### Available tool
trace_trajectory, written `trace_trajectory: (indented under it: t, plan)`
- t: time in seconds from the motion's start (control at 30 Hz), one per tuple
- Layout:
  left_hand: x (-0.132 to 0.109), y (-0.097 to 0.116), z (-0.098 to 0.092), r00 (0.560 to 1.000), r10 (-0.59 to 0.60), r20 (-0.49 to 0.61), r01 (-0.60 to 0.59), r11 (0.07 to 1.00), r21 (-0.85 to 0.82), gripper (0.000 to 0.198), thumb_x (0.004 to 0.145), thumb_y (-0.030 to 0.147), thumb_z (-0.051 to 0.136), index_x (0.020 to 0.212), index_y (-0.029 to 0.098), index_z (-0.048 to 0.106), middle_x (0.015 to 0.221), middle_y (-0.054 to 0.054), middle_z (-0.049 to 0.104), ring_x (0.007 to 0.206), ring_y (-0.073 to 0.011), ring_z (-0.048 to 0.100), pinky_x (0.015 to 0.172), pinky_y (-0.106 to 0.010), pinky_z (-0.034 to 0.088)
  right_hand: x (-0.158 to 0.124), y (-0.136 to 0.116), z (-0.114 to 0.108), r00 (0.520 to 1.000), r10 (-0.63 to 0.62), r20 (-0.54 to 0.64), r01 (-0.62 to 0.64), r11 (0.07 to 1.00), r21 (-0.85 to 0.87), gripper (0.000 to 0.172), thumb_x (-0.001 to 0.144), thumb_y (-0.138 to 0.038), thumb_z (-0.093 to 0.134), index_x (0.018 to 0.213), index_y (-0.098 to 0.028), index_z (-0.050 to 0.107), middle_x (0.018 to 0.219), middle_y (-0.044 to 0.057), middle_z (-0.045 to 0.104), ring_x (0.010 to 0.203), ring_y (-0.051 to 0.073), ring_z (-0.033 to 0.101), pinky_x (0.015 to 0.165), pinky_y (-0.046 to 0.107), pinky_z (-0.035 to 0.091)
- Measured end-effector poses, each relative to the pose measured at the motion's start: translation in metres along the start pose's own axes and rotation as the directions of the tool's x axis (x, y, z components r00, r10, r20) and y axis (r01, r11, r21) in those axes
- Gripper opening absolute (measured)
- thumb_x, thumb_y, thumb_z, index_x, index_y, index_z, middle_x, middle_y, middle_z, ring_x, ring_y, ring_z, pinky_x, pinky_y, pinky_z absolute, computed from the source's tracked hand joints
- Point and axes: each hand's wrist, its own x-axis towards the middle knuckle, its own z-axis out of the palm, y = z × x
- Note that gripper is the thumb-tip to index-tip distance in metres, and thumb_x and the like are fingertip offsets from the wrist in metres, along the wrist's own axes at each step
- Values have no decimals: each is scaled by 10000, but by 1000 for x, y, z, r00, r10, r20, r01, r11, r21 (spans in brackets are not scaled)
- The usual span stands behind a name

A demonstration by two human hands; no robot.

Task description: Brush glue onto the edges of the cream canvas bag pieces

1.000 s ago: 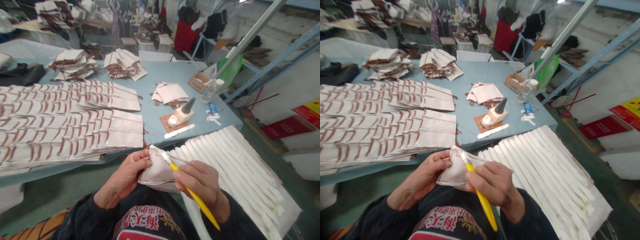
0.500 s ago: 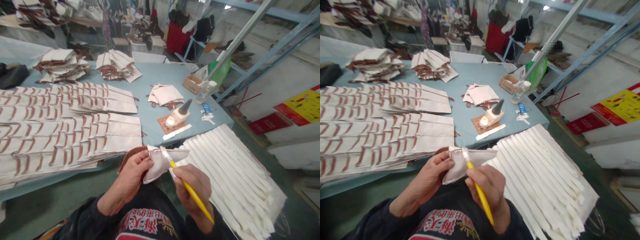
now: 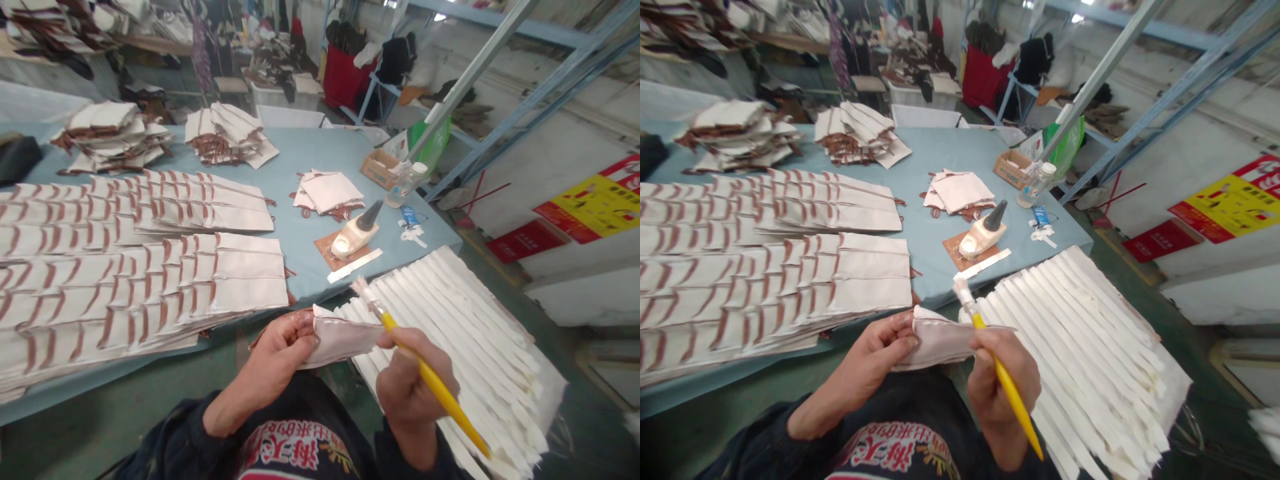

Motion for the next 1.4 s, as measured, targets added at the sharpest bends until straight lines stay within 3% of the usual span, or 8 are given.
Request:
trace_trajectory:
  t: [0.3, 0.43, 0.53, 0.67, 0.77, 0.9, 1.1, 1.4]
  plan:
    - [-6, 9, 5, 987, 155, -45, -139, 957, 256, 193, 820, 222, 612, 850, 162, 793, 761, -23, 701, 744, -178, 608, 683, -261, 478, -22, 37, 38, 994, 76, 77, -72, 996, -62, 259, 1150, -329, 522, 1028, -203, 714, 745, 14, 776, 568, 157, 739, 551, 241, 594]
    - [-12, 5, 6, 942, 334, -37, -265, 807, 528, 243, 929, 176, 584, 904, 176, 826, 810, -36, 767, 755, -181, 644, 738, -284, 509, -15, 43, 24, 993, 99, 63, -99, 995, -5, 251, 1125, -375, 596, 1028, -200, 748, 750, 21, 775, 596, 166, 749, 574, 256, 605]
    - [-13, -3, -6, 940, 335, -71, -256, 824, 506, 273, 1028, 311, 661, 1204, 195, 835, 1035, -83, 857, 912, -230, 750, 868, -326, 582, 8, 49, 8, 994, 79, 78, -87, 991, 97, 229, 1094, -391, 656, 1038, -200, 769, 733, 11, 756, 593, 166, 734, 568, 267, 597]
    - [-4, -5, -29, 929, 341, -141, -239, 846, 477, 727, 912, 533, 881, 1550, 263, 663, 1570, -148, 698, 1372, -357, 673, 1172, -454, 537, 42, 54, 1, 992, 118, 54, -129, 937, 323, 222, 1091, -368, 651, 1047, -180, 761, 648, -25, 678, 457, 129, 611, 461, 250, 516]
    - [7, 10, -32, 967, 250, -53, -187, 833, 521, 1039, 741, 518, 1017, 1648, 292, 564, 1744, -133, 525, 1565, -410, 506, 1258, -503, 471, 57, 59, 4, 982, 189, 23, -182, 893, 413, 242, 1084, -365, 655, 982, -173, 761, 623, -32, 643, 421, 112, 566, 423, 234, 460]
    - [25, 35, -17, 991, 22, 130, -86, 854, 513, 878, 773, 413, 954, 1569, 213, 642, 1441, -122, 759, 1276, -347, 710, 1030, -410, 606, 70, 75, 12, 960, 278, -9, -249, 873, 420, 350, 1085, -471, 654, 926, -174, 750, 598, -37, 616, 421, 112, 549, 431, 233, 452]
    - [53, 37, -10, 982, 38, 188, -147, 780, 608, 240, 796, 332, 881, 960, 166, 826, 828, -8, 735, 815, -217, 671, 745, -266, 528, 88, 106, 25, 901, 433, -23, -409, 867, 285, 634, 1040, -751, 568, 882, -163, 743, 569, -1, 641, 464, 152, 611, 482, 265, 487]
    - [55, 16, -1, 976, -95, 198, -47, 792, 608, 396, 998, 478, 649, 731, 205, 544, 641, 57, 405, 590, -109, 358, 559, -246, 290, 83, 117, 37, 903, 428, 37, -412, 838, 358, 521, 1057, -658, 618, 918, -167, 723, 557, -29, 625, 434, 138, 585, 457, 252, 461]
